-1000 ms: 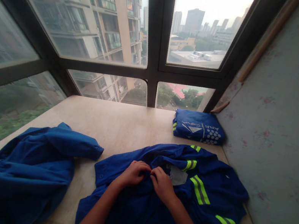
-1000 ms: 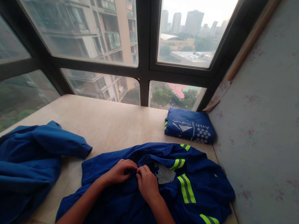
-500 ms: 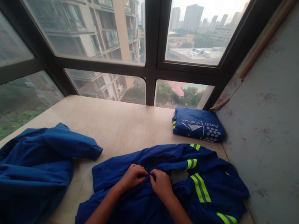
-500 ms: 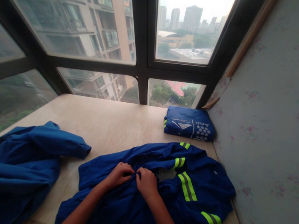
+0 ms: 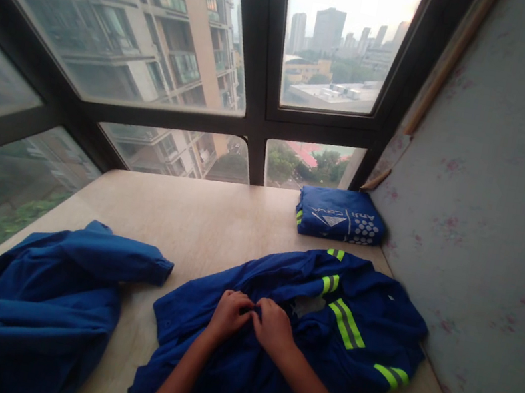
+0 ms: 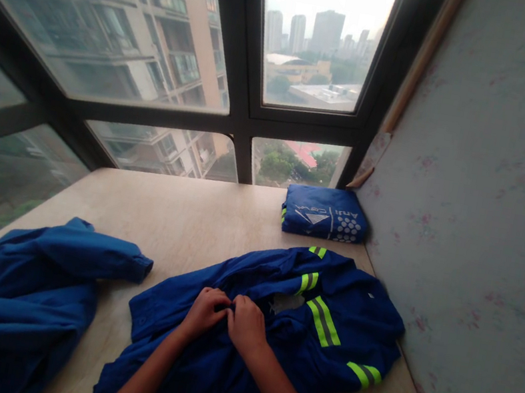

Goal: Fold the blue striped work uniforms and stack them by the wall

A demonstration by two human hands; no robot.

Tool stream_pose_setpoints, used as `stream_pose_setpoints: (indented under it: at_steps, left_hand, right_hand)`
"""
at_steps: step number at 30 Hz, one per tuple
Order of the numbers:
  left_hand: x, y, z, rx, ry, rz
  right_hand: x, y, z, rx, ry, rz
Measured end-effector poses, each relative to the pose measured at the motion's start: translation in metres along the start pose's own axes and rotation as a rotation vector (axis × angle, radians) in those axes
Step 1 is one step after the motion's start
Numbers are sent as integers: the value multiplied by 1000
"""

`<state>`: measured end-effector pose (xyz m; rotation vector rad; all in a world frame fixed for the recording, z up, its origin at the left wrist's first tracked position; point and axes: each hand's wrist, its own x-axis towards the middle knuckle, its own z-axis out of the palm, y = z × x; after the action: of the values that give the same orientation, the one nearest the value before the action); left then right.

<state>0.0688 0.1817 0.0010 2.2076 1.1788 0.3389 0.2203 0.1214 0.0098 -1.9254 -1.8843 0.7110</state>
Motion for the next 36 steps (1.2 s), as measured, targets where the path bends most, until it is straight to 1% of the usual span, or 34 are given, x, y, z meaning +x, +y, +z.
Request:
stream_pose_setpoints:
  at_steps: [4, 8, 12, 15, 17, 20, 22, 24, 25, 27, 30, 33, 36]
  left_hand:
    - [0, -2, -6, -20, -40, 39]
    - [0, -2, -9, -24, -56, 56]
    - [0, -3, -8, -4, 5, 30]
    - [5, -12, -12, 14, 102, -20]
    - [14, -21, -19, 18, 171, -52]
    - [32, -32, -34, 9, 258, -89]
    - [43, -34, -45, -13, 273, -90]
    - [46, -31, -57, -52, 243, -59]
    - [44, -29, -62, -72, 225, -39]
    - [32, -22, -70, -107, 204, -17]
    - [-2, -15, -75, -146, 182, -39]
    - [-38, -16, -70, -175, 134, -67]
    - [-61, -22, -60, -181, 131, -91]
  right_hand:
    - [-1, 3, 1, 3, 8, -11]
    - [-4, 4, 6, 0, 75, -27]
    - [-11, 7, 7, 21, 98, -59]
    - [-26, 13, 6, 57, 67, -167]
    - [-40, 18, 4, 84, 44, -241]
    - [-61, 25, -2, 96, 26, -304]
    - [-71, 26, -9, 76, -5, -323]
    - [-74, 24, -17, 59, -36, -327]
    - [-72, 22, -21, 58, -37, -323]
    - [-64, 15, -28, 67, -4, -298]
    - [-44, -1, -31, 84, 37, -254]
    - [-23, -24, -22, 55, -24, -236]
    - [-9, -45, -2, -19, -125, -218]
